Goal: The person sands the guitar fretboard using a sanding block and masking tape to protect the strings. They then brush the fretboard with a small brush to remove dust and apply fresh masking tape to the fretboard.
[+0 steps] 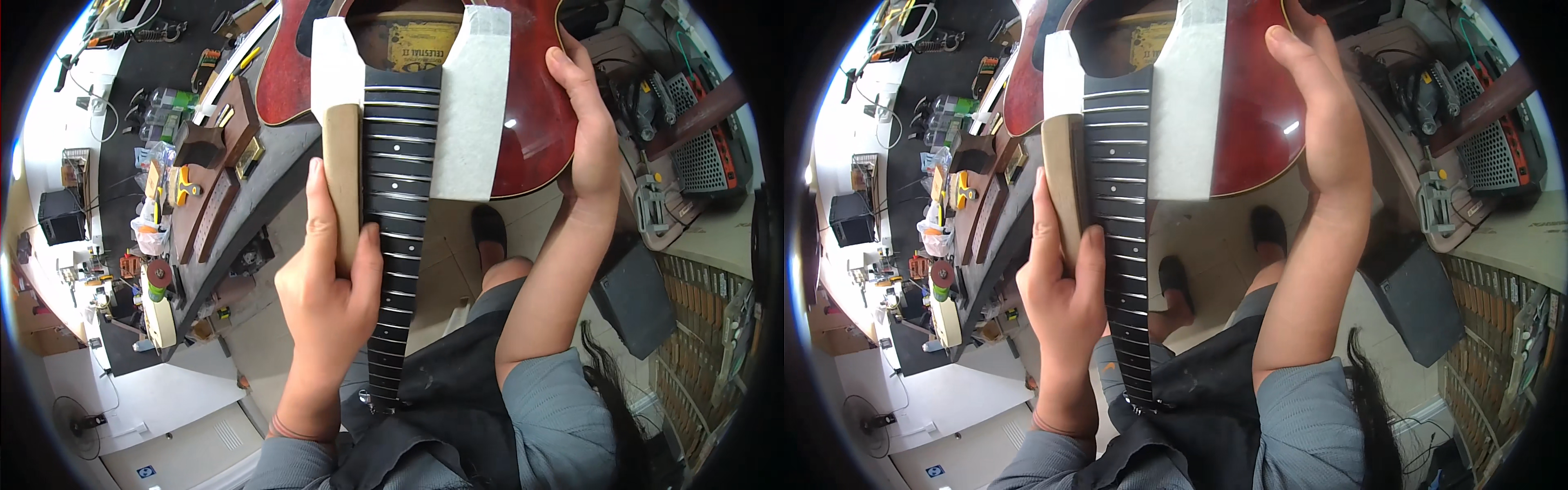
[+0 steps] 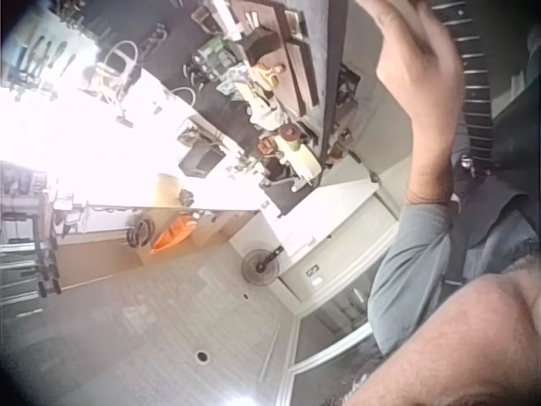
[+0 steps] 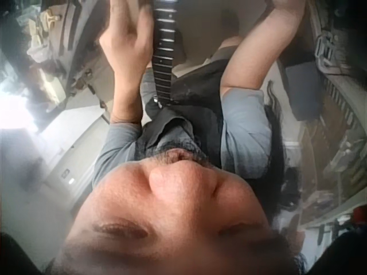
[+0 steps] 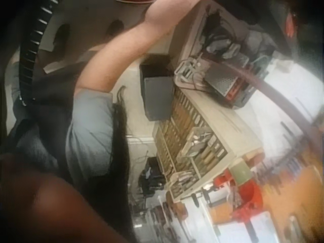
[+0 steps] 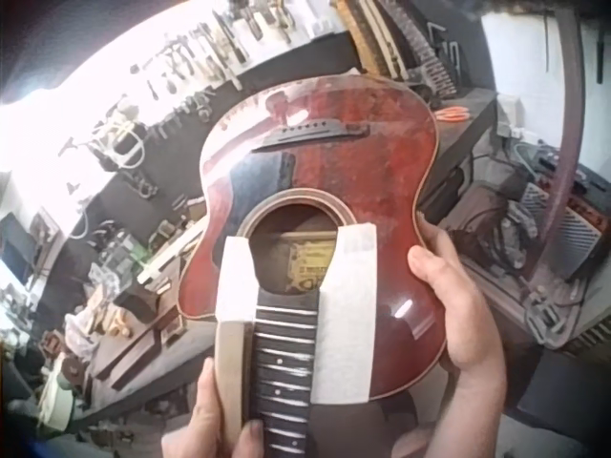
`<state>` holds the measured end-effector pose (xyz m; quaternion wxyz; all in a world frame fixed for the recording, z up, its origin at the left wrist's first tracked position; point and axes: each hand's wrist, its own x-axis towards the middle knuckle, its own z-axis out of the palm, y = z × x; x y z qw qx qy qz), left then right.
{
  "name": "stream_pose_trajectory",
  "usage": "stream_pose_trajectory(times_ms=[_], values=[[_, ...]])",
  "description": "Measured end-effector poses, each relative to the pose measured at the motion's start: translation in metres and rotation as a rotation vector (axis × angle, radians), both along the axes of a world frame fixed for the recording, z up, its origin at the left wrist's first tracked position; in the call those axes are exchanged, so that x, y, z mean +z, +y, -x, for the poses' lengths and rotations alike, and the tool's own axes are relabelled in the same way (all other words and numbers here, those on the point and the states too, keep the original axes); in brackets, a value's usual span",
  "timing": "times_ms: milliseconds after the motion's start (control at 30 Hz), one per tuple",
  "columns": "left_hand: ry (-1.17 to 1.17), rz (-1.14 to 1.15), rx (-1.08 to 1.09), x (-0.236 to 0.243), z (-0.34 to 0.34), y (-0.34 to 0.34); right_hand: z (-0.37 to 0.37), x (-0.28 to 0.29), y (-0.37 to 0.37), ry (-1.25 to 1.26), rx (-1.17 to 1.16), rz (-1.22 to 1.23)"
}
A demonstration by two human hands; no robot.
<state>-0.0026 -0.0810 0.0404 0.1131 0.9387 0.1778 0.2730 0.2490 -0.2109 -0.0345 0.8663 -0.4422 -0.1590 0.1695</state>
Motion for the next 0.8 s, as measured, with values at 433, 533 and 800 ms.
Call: stream_pose_trajectory(times_ms=[433, 533, 800], values=[[-0.026, -0.026, -0.024, -0.002, -0.009, 0.008, 0.004, -0.001, 0.004, -0.002, -0.012, 0.001], [-0.064, 0.063, 0.05, 0.018, -0.065, 0.02, 0.003, -0.003, 0.002, -0.006, 0.044, -0.019], [-0.011, 0.004, -0.024, 0.006, -0.005, 0.0, -0.001, 0.0, -0.001, 0.019, 0.008, -0.015]])
